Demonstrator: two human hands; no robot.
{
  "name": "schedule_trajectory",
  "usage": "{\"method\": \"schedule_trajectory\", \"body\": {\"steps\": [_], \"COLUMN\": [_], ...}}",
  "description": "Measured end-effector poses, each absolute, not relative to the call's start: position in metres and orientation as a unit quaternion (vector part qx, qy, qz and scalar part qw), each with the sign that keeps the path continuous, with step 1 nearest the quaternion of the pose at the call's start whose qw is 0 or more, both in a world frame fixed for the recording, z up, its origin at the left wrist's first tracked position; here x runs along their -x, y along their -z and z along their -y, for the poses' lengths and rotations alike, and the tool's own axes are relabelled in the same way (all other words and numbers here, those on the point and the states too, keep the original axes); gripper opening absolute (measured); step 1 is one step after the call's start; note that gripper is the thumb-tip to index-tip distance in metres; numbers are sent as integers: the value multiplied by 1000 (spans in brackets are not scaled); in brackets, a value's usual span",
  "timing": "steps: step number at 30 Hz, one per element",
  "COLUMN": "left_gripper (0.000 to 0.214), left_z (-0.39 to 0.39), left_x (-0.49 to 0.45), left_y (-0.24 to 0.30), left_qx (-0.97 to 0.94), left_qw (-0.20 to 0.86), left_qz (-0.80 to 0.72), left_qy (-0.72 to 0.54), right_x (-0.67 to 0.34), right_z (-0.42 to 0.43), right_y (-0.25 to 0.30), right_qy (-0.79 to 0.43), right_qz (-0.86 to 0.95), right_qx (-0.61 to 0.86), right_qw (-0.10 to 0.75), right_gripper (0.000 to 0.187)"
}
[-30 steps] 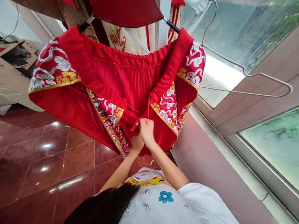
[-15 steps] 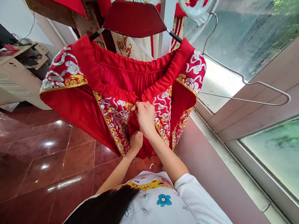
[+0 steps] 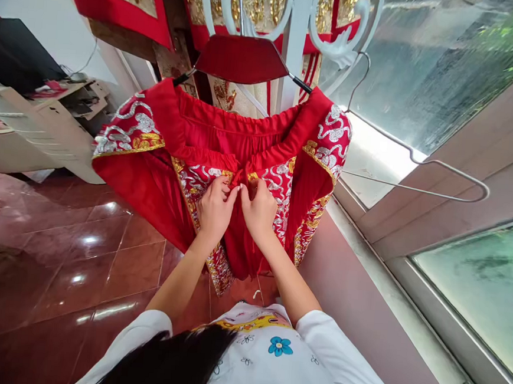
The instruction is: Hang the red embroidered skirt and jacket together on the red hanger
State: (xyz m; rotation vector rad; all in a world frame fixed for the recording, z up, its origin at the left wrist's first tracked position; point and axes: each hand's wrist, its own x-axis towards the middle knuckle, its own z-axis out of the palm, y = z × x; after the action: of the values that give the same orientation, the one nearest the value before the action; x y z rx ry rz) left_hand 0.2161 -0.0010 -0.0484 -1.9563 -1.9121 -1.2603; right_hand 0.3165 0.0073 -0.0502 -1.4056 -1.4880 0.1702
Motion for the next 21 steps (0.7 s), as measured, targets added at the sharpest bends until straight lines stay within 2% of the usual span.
{"method": "schedule_trajectory", "body": {"steps": [4, 6, 8, 10, 13, 17, 21], "left_gripper": [26, 22, 17, 13, 12, 17, 20], "left_z": [1, 11, 28, 46, 71, 95, 97], "left_x": [-213, -213, -212, -210, -207, -211, -217], "left_y": [43, 48, 65, 93, 139, 169, 163], "left_qx": [662, 668, 668, 661, 635, 630, 644], "left_qw": [98, 82, 15, -96, -223, -271, -288], "left_qz": [653, 662, 682, 705, 721, 712, 682], "left_qy": [355, 329, 296, 238, 161, 150, 194], "right_x": [-318, -319, -320, -322, -327, -336, -342], "right_z": [-16, -16, -14, -10, -2, 10, 25], "right_y": [51, 54, 59, 68, 83, 96, 100], "right_qy": [-73, -85, -99, -114, -178, -271, -229], "right_qz": [649, 657, 659, 662, 660, 663, 693], "right_qx": [601, 607, 611, 604, 569, 515, 532], "right_qw": [461, 438, 428, 428, 457, 470, 430], "right_gripper": [19, 16, 12, 9, 9, 14, 31]}}
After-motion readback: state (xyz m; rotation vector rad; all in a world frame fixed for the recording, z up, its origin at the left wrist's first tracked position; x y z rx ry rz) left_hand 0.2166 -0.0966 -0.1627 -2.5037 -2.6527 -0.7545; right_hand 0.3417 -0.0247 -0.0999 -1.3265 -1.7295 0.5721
